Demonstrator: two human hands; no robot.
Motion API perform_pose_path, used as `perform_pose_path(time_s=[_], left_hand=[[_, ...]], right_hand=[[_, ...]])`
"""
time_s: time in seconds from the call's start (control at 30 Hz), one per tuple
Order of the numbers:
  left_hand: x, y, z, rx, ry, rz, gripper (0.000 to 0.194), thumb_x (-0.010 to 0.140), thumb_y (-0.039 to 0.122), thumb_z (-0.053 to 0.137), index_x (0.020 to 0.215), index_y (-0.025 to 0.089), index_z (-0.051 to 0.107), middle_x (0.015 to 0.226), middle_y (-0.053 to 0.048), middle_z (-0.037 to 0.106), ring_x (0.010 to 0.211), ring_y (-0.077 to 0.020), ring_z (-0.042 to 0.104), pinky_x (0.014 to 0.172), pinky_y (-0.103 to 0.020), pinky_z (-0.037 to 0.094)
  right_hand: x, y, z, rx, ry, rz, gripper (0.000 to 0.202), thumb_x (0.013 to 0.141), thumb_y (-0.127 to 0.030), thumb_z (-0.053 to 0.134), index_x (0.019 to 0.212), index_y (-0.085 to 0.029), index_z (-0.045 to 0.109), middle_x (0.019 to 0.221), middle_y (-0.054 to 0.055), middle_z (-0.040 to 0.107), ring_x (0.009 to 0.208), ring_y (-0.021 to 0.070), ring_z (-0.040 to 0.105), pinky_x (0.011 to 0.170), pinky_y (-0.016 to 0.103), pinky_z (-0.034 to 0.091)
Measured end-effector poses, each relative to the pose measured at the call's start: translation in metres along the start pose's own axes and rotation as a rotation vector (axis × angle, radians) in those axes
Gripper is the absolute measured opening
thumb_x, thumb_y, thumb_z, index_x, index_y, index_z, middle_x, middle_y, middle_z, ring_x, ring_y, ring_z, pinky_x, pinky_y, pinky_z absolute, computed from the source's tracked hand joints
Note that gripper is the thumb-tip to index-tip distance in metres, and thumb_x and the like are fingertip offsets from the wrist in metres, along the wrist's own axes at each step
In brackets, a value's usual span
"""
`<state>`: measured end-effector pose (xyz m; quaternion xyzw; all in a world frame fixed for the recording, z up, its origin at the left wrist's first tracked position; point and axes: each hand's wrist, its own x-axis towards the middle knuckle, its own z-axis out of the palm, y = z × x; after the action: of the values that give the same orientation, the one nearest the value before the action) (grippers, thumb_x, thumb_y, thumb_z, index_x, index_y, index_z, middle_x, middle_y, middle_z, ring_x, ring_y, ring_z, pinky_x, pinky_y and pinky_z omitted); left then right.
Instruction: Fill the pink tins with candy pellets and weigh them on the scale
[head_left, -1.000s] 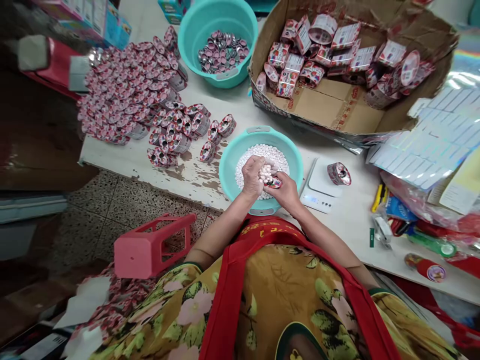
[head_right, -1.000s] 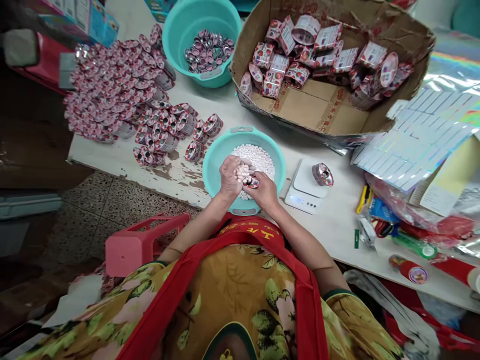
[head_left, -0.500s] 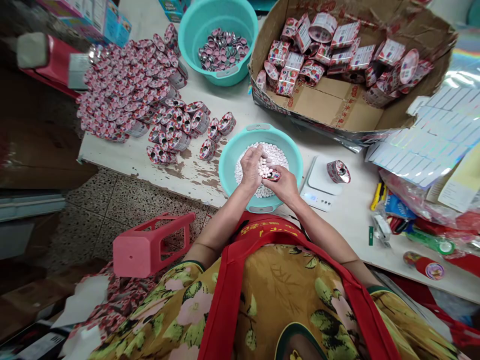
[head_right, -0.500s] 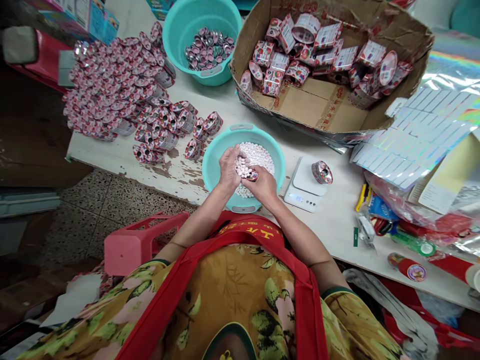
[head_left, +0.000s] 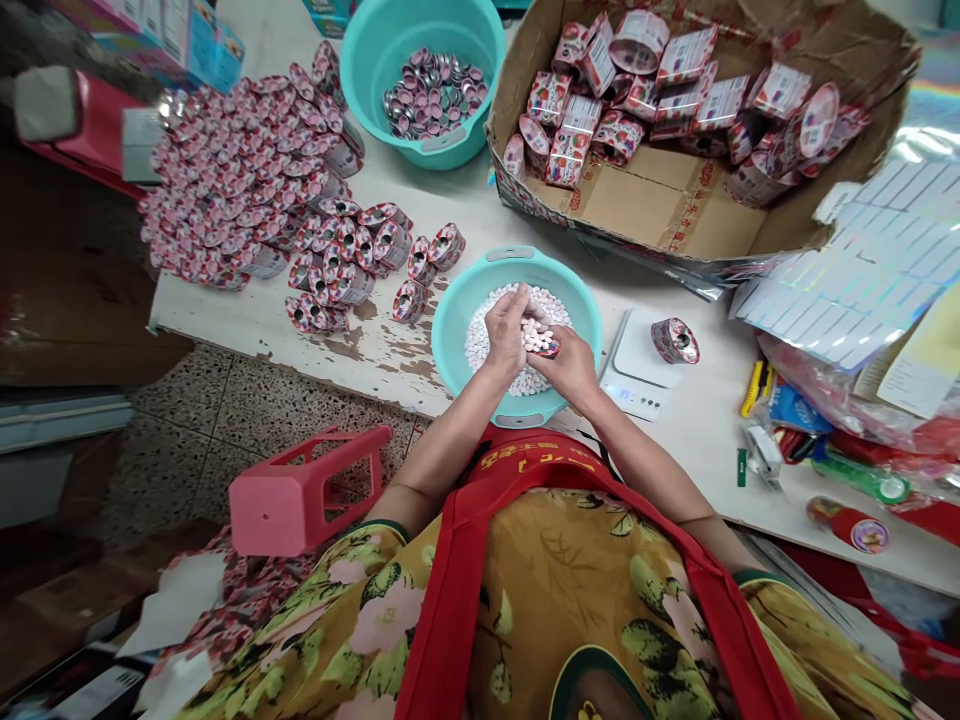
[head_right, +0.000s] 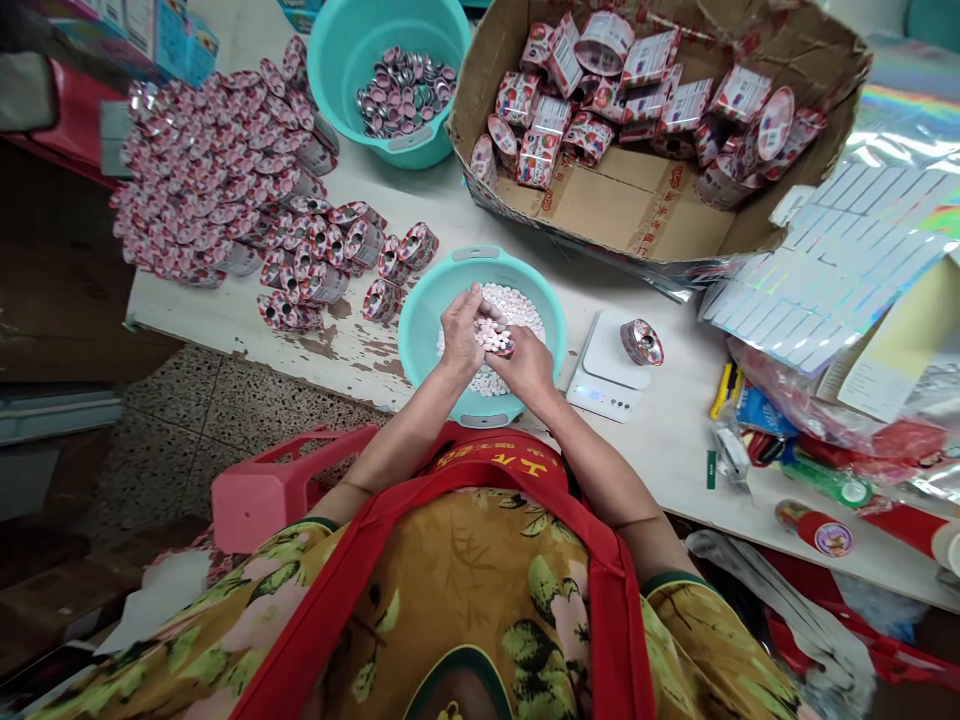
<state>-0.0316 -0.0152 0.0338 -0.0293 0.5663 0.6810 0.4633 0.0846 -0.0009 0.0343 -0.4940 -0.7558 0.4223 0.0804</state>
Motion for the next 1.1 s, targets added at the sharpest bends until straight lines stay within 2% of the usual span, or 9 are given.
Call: perform_pose_path(time_s=[0.1, 0.2, 0.33, 0.47, 0.57, 0.73, 0.87, 1.0, 1.1], left_hand=[[0.002, -0.002, -0.001, -0.007, 0.037, 0.019, 0.045, 0.088, 0.055, 0.071, 0.073, 0.019, 0.051, 0.066, 0.003, 0.058, 0.056, -0.0081, 0.058, 0.058, -0.021, 0.048], [0.001, -0.004, -0.001, -0.007, 0.003, 0.01, 0.042, 0.09, 0.053, 0.07, 0.075, 0.019, 0.051, 0.066, 0.003, 0.058, 0.055, -0.0077, 0.056, 0.057, -0.021, 0.047], [-0.002, -0.004, 0.003, 0.0, 0.028, 0.016, 0.043, 0.091, 0.053, 0.068, 0.073, 0.02, 0.049, 0.063, 0.003, 0.055, 0.053, -0.0078, 0.054, 0.053, -0.02, 0.045], [-0.002, -0.001, 0.005, 0.039, -0.041, -0.01, 0.044, 0.09, 0.055, 0.07, 0.072, 0.019, 0.05, 0.063, 0.003, 0.055, 0.053, -0.0081, 0.055, 0.053, -0.02, 0.045], [-0.002, 0.001, 0.003, 0.05, 0.008, 0.059, 0.045, 0.09, 0.053, 0.07, 0.069, 0.019, 0.049, 0.061, 0.004, 0.053, 0.054, -0.0075, 0.055, 0.054, -0.019, 0.045], [-0.007, 0.003, -0.004, 0.118, -0.087, 0.041, 0.042, 0.089, 0.049, 0.072, 0.068, 0.019, 0.052, 0.06, 0.003, 0.054, 0.05, -0.0071, 0.053, 0.049, -0.018, 0.042], [-0.01, 0.004, -0.009, 0.103, -0.006, 0.121, 0.041, 0.091, 0.046, 0.07, 0.067, 0.019, 0.051, 0.058, 0.004, 0.054, 0.049, -0.0063, 0.052, 0.049, -0.017, 0.042], [-0.016, 0.001, -0.006, 0.154, -0.136, -0.015, 0.04, 0.089, 0.044, 0.074, 0.066, 0.018, 0.053, 0.058, 0.003, 0.055, 0.045, -0.0069, 0.053, 0.044, -0.019, 0.04], [-0.02, 0.002, -0.001, 0.117, -0.14, -0.05, 0.041, 0.091, 0.049, 0.071, 0.068, 0.018, 0.056, 0.06, 0.002, 0.057, 0.045, -0.0077, 0.055, 0.044, -0.02, 0.041]], right_hand=[[0.001, -0.004, -0.002, -0.065, -0.026, -0.009, 0.038, 0.072, -0.029, 0.074, 0.109, -0.022, 0.072, 0.111, 0.01, 0.071, 0.106, 0.0337, 0.066, 0.09, 0.047, 0.054], [0.003, -0.002, -0.004, -0.058, -0.014, 0.005, 0.037, 0.071, -0.028, 0.075, 0.107, -0.023, 0.072, 0.108, 0.009, 0.071, 0.103, 0.0323, 0.066, 0.089, 0.046, 0.055], [0.007, 0.006, -0.002, 0.029, -0.013, -0.005, 0.037, 0.07, -0.03, 0.076, 0.106, -0.024, 0.072, 0.107, 0.006, 0.071, 0.103, 0.03, 0.066, 0.091, 0.044, 0.054], [0.009, 0.013, 0.002, 0.125, -0.032, 0.0, 0.034, 0.069, -0.033, 0.078, 0.1, -0.021, 0.071, 0.102, 0.007, 0.071, 0.099, 0.0287, 0.067, 0.091, 0.043, 0.053], [0.008, 0.015, 0.007, 0.241, -0.017, -0.065, 0.037, 0.069, -0.036, 0.079, 0.103, -0.022, 0.071, 0.105, 0.005, 0.072, 0.102, 0.0267, 0.066, 0.093, 0.04, 0.052], [0.002, 0.014, 0.017, 0.306, 0.03, -0.057, 0.033, 0.068, -0.035, 0.076, 0.098, -0.022, 0.069, 0.1, 0.004, 0.07, 0.096, 0.0241, 0.066, 0.09, 0.037, 0.052], [-0.002, 0.013, 0.021, 0.337, 0.009, -0.092, 0.036, 0.07, -0.034, 0.075, 0.103, -0.023, 0.069, 0.104, 0.004, 0.07, 0.1, 0.0235, 0.066, 0.094, 0.037, 0.051], [-0.003, 0.017, 0.021, 0.278, -0.013, -0.013, 0.025, 0.069, -0.035, 0.074, 0.088, -0.021, 0.065, 0.091, 0.002, 0.066, 0.085, 0.0205, 0.063, 0.081, 0.033, 0.052], [-0.004, 0.021, 0.02, 0.337, -0.018, -0.036, 0.027, 0.068, -0.035, 0.075, 0.089, -0.021, 0.065, 0.091, 0.001, 0.066, 0.086, 0.0197, 0.063, 0.081, 0.032, 0.052]])
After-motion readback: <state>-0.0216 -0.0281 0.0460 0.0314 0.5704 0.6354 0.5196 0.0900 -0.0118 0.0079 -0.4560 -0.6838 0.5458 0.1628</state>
